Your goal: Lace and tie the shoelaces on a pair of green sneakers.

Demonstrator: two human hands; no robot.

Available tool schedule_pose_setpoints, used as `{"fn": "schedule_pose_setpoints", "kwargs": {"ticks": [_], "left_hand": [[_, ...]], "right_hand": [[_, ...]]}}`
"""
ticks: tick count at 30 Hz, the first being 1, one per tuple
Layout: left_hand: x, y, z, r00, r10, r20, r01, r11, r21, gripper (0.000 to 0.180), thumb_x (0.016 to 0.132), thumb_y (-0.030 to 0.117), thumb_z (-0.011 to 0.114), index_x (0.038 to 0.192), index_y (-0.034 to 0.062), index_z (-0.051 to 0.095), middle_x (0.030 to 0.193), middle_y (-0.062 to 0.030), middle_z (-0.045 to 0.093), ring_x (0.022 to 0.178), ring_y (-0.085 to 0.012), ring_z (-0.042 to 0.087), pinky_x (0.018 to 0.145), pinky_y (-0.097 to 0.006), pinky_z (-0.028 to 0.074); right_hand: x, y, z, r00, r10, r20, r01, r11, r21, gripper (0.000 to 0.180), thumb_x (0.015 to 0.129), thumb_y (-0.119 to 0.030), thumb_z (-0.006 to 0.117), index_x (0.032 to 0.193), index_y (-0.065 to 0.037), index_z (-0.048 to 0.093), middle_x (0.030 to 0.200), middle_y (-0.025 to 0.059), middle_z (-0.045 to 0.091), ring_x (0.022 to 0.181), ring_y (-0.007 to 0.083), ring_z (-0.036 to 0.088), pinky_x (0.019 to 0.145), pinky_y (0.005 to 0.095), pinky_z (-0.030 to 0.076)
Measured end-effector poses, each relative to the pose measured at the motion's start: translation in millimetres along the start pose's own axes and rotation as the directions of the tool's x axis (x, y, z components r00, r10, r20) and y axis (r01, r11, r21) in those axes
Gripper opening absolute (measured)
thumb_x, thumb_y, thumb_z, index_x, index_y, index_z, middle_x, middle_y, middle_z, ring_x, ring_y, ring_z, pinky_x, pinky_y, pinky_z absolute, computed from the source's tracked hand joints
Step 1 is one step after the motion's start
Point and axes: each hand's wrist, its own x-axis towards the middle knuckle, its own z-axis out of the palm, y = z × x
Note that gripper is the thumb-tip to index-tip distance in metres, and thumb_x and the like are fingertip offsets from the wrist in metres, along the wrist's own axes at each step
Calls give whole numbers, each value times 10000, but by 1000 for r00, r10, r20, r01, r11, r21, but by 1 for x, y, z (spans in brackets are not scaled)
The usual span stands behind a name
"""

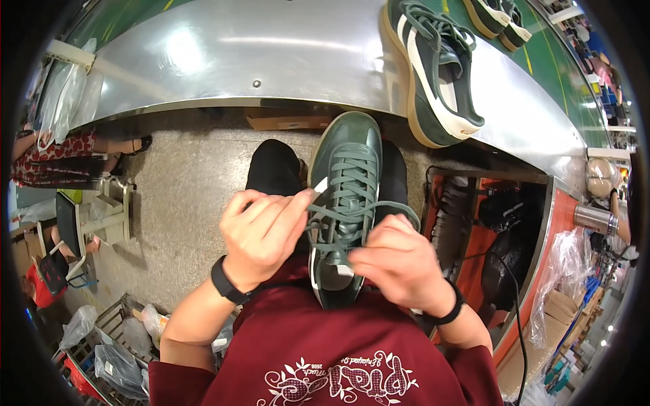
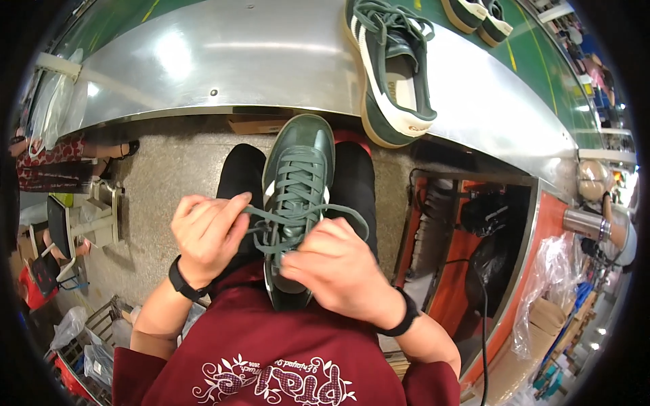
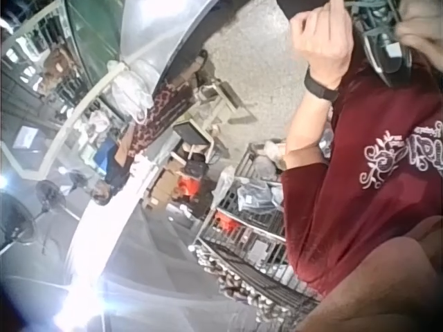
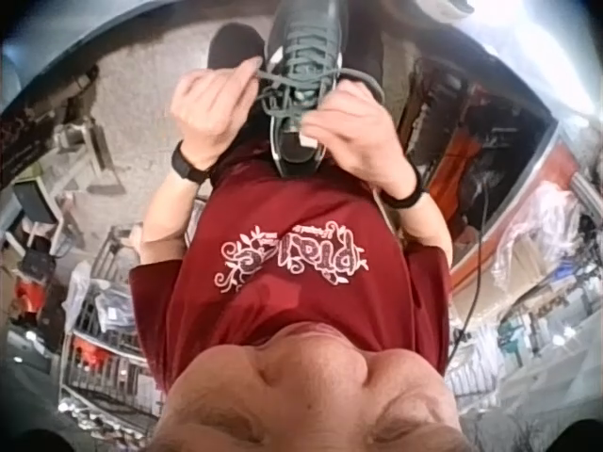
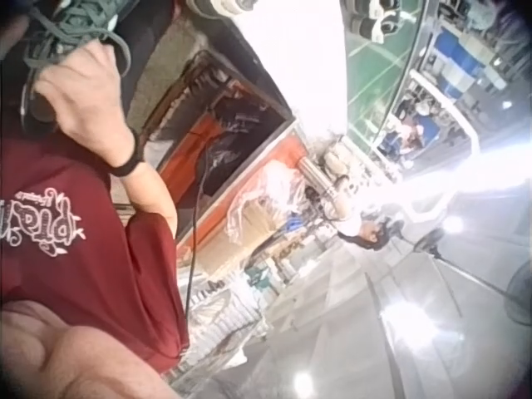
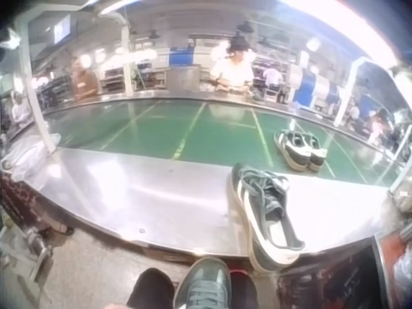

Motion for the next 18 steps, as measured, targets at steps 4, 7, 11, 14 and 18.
{"fn": "schedule_pose_setpoints", "kwargs": {"ticks": [4, 7, 11, 14, 18], "left_hand": [[-10, 4, 8, 995, -59, 79, 72, 983, -166, 378, 623, -24, 708, 992, 47, 680, 729, -1, 662, 658, -159, 627, 678, -302, 444], [-8, 6, 9, 998, -38, 40, 44, 987, -156, 350, 627, -33, 693, 967, 49, 683, 708, 1, 657, 651, -159, 624, 686, -303, 442], [1, 2, 6, 988, -72, 139, 103, 968, -228, 463, 653, 180, 780, 1070, 35, 643, 859, -55, 655, 812, -215, 622, 762, -356, 434], [-10, 1, -2, 979, -97, 178, 160, 909, -384, 573, 664, 410, 808, 1055, 44, 605, 1036, -106, 617, 990, -306, 581, 847, -407, 419], [-16, 11, -1, 962, -88, 259, 198, 877, -438, 515, 642, 403, 827, 969, 75, 603, 1029, -87, 593, 1007, -290, 566, 856, -397, 410]], "right_hand": [[-26, 8, -16, 923, 378, 69, -318, 651, 690, 131, 856, -110, 660, 778, -5, 655, 680, 51, 582, 648, 116, 537, 596, 272, 421], [-15, -11, -6, 902, 411, 130, -427, 895, 130, 168, 869, -164, 669, 818, -4, 662, 672, 108, 627, 544, 192, 595, 515, 273, 452], [-8, -12, 0, 955, 284, 86, -278, 958, -69, 115, 848, -140, 684, 881, -30, 680, 703, 130, 648, 607, 297, 630, 540, 338, 485], [-12, -11, -33, 970, 164, 177, -215, 922, 323, 117, 872, -120, 652, 910, -20, 698, 699, 100, 653, 580, 261, 628, 527, 325, 471], [-10, -20, -41, 984, 6, 179, -116, 780, 615, 109, 838, -126, 694, 891, -35, 722, 689, 84, 636, 578, 211, 609, 522, 317, 472]]}}
